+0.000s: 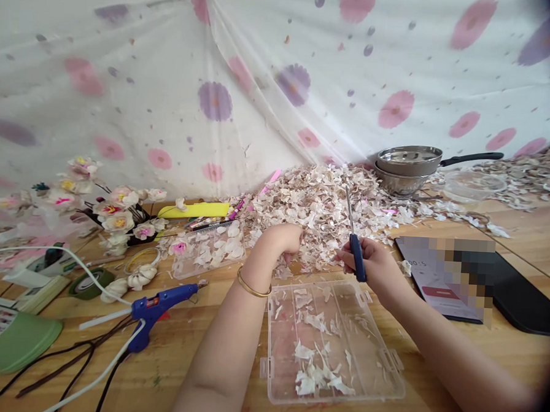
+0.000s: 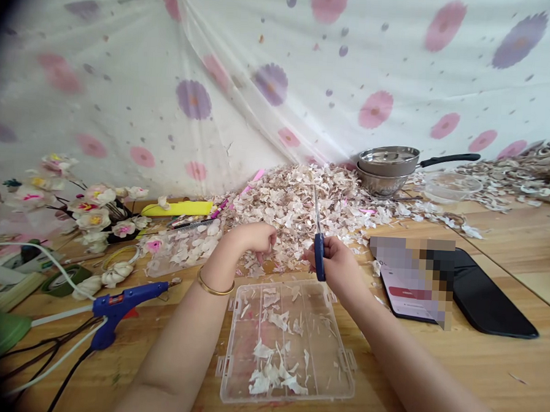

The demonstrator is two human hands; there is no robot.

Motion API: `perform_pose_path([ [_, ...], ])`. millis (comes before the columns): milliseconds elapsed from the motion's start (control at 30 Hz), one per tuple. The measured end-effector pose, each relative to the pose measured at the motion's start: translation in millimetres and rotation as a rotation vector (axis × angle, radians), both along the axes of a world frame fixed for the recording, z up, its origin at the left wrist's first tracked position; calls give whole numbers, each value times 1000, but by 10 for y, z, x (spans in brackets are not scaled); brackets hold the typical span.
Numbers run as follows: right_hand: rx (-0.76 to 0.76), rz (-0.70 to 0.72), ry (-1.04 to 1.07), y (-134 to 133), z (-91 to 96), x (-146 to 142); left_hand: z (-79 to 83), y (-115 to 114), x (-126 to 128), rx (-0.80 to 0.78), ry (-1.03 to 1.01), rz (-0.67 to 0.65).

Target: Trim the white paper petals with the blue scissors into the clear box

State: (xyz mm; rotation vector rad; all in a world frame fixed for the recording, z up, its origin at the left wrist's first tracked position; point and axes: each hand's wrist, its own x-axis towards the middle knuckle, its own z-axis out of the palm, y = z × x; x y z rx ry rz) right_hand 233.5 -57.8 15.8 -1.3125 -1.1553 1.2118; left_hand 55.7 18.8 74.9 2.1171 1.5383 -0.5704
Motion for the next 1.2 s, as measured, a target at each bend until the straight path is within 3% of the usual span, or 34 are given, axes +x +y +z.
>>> perform_pose_path([
  [267,1,-3,-8,-11,15,-10,-149,-14,154,-144,70,21],
  [700,15,6,31,-11,-28,-15,288,-274,-48,-32,-190,-4],
  [933,86,-11,91,-62,95,-71,296,-400,48,-102,-478,17],
  [1200,141,-58,114,-132,210,-81,266,-465,44,6,-574,99],
])
